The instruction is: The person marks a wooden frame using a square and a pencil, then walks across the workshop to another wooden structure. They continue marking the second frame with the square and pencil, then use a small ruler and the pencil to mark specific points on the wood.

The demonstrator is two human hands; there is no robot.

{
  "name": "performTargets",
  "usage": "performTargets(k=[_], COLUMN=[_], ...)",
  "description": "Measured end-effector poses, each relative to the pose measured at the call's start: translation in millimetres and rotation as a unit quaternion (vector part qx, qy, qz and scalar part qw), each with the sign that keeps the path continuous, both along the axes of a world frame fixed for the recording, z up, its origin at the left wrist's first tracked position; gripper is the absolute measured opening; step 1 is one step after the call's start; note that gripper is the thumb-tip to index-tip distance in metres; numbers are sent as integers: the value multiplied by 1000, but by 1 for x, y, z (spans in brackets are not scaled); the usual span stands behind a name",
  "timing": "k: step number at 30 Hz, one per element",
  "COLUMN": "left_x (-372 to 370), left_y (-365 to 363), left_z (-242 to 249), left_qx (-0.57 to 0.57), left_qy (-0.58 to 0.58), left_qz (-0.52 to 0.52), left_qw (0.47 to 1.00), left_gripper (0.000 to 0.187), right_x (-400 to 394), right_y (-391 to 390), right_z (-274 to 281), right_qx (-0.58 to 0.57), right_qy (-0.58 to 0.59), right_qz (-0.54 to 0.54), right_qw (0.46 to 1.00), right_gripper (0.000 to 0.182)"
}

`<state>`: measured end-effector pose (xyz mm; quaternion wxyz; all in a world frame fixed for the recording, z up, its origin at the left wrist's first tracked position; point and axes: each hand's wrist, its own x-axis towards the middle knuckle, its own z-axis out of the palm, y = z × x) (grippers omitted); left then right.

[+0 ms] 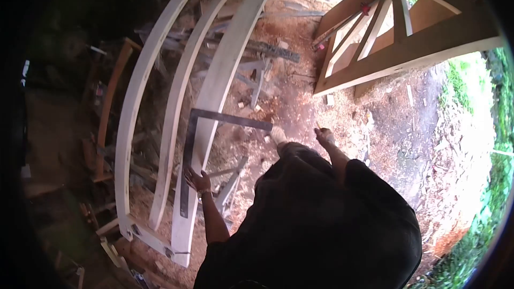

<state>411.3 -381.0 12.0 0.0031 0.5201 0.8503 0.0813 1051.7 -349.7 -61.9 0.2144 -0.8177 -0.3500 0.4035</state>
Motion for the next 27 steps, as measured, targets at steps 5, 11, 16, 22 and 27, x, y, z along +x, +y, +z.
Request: performTargets(k=[5,11,16,22,27], left_x=[86,192,241,321,397], left_y=[-40,-87,-75,47,204], left_z=[-10,-72,-125,-60,-51], left_qx=[50,-261,-490,-470,-354], left_qy=[-16,-382,-382,-487,-527], left_qz=[-18,-96,-93,-185,-304], left_qw=[998,882,778,712,711], left_gripper=[87,54,53,44,36], right_x=[74,102,148,213,282], right_y=[-72,-24,99,247,356], right_z=[-67,-88,-98,43,49], right_qx=[-187,-115,98,89,90], right_qy=[-181,-123,-54,11,208], right_qz=[125,70,103,109,-102], right_qw=[957,983,988,990,969], right_gripper=[35,28,22,48,76])
